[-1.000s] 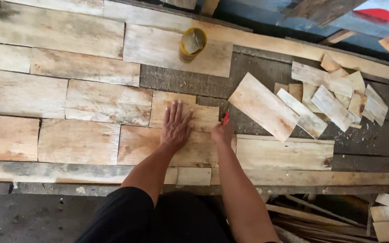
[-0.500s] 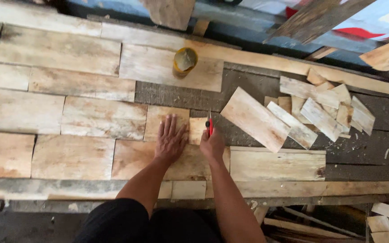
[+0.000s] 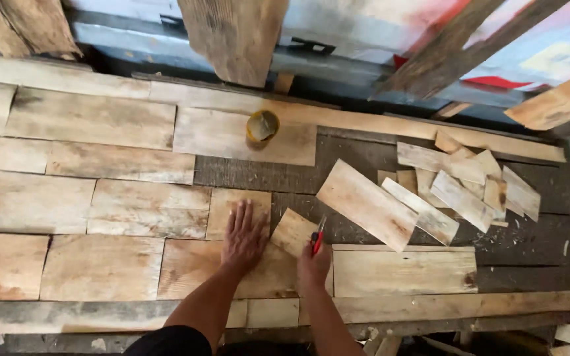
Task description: Gluing and arranging thin wood veneer pieces on a surface.
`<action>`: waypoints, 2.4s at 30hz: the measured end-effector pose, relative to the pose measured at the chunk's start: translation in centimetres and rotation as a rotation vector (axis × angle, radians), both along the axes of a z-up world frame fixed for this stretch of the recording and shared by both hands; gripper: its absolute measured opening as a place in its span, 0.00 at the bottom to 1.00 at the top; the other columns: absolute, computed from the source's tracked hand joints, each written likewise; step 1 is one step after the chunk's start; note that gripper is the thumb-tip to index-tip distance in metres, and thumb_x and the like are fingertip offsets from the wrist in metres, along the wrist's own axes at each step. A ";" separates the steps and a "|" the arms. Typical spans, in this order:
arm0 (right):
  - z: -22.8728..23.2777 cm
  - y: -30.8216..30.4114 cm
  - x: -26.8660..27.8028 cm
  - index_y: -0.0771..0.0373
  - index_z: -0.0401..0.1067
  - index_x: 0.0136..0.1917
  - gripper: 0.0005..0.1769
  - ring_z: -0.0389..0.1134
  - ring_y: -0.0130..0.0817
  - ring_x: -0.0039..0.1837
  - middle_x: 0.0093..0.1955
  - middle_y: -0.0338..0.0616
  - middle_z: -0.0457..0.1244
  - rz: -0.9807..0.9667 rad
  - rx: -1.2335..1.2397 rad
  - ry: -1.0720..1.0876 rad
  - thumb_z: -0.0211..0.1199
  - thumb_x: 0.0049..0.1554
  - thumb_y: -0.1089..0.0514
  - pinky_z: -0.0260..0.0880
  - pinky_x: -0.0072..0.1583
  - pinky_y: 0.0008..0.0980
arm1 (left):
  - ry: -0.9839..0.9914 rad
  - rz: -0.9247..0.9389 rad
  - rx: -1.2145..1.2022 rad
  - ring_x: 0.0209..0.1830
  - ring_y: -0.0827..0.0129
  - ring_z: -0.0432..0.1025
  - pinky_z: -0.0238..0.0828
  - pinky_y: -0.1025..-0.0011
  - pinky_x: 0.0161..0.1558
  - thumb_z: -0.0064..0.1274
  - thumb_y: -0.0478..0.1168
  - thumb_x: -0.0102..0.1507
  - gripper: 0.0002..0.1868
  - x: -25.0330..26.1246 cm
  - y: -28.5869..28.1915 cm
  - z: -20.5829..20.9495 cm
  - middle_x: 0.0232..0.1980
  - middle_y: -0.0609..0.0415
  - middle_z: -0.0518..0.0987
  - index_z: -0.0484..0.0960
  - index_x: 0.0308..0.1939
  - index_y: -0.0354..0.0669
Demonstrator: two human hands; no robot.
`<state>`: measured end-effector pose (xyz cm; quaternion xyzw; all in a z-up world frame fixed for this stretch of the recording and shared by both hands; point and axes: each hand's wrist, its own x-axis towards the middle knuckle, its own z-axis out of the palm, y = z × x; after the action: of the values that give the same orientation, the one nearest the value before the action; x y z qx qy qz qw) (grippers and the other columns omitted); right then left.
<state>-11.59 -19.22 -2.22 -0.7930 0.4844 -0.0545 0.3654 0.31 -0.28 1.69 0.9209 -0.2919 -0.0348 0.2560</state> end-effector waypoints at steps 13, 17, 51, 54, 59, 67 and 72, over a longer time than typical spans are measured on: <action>0.3 -1.2 2.4 0.66 0.73 0.54 0.16 0.72 0.52 0.48 0.45 0.55 0.69 -0.030 -0.117 -0.111 0.62 0.60 0.51 0.70 0.51 0.49 | 0.007 0.000 -0.033 0.84 0.43 0.42 0.37 0.46 0.77 0.45 0.49 0.68 0.32 -0.8 0.2 -1.1 0.83 0.35 0.49 0.65 0.76 0.49; 1.5 -4.0 4.1 0.61 0.68 0.63 0.18 0.69 0.45 0.45 0.46 0.51 0.68 -0.364 -0.006 -0.234 0.58 0.64 0.49 0.68 0.46 0.45 | -0.041 0.010 -0.081 0.84 0.43 0.41 0.35 0.46 0.79 0.46 0.49 0.66 0.33 -0.4 0.7 -1.5 0.83 0.36 0.49 0.65 0.76 0.49; 8.1 7.3 7.4 0.53 0.49 0.83 0.39 0.72 0.56 0.55 0.58 0.57 0.69 0.568 -0.039 0.235 0.53 0.61 0.62 0.73 0.57 0.50 | 0.027 -0.006 0.018 0.85 0.46 0.39 0.33 0.50 0.80 0.39 0.54 0.70 0.32 -0.3 0.1 -1.9 0.84 0.38 0.47 0.63 0.77 0.50; 6.7 6.5 7.4 0.57 0.51 0.82 0.37 0.71 0.57 0.56 0.58 0.59 0.68 0.645 -0.135 0.275 0.54 0.62 0.63 0.72 0.55 0.52 | -0.001 0.007 -0.009 0.83 0.46 0.39 0.31 0.50 0.78 0.38 0.56 0.71 0.33 -0.1 -0.3 -2.4 0.83 0.37 0.46 0.62 0.78 0.47; 8.1 5.4 8.0 0.58 0.54 0.80 0.40 0.71 0.55 0.58 0.60 0.59 0.68 0.697 -0.053 0.308 0.60 0.56 0.64 0.73 0.56 0.49 | -0.001 0.006 0.009 0.85 0.47 0.39 0.31 0.50 0.80 0.37 0.53 0.72 0.32 -0.7 0.4 -2.6 0.84 0.38 0.46 0.63 0.78 0.48; 8.7 4.4 4.2 0.53 0.59 0.77 0.41 0.69 0.57 0.57 0.59 0.65 0.64 0.839 -0.130 0.372 0.62 0.51 0.66 0.71 0.56 0.51 | -0.003 0.017 -0.121 0.85 0.46 0.41 0.34 0.48 0.80 0.42 0.50 0.71 0.30 -0.5 0.8 -1.7 0.84 0.38 0.51 0.64 0.77 0.47; 11.0 6.6 0.7 0.58 0.55 0.78 0.37 0.70 0.58 0.56 0.55 0.57 0.69 0.648 -0.016 0.267 0.55 0.57 0.63 0.70 0.57 0.51 | 0.011 -0.021 0.036 0.85 0.46 0.39 0.32 0.49 0.81 0.46 0.48 0.66 0.36 -0.3 0.8 -2.0 0.84 0.38 0.49 0.60 0.78 0.45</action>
<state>-10.92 -12.59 8.79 -0.9085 0.2508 0.1648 0.2909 -0.04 0.49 -0.32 0.9220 -0.2995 -0.0480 0.2406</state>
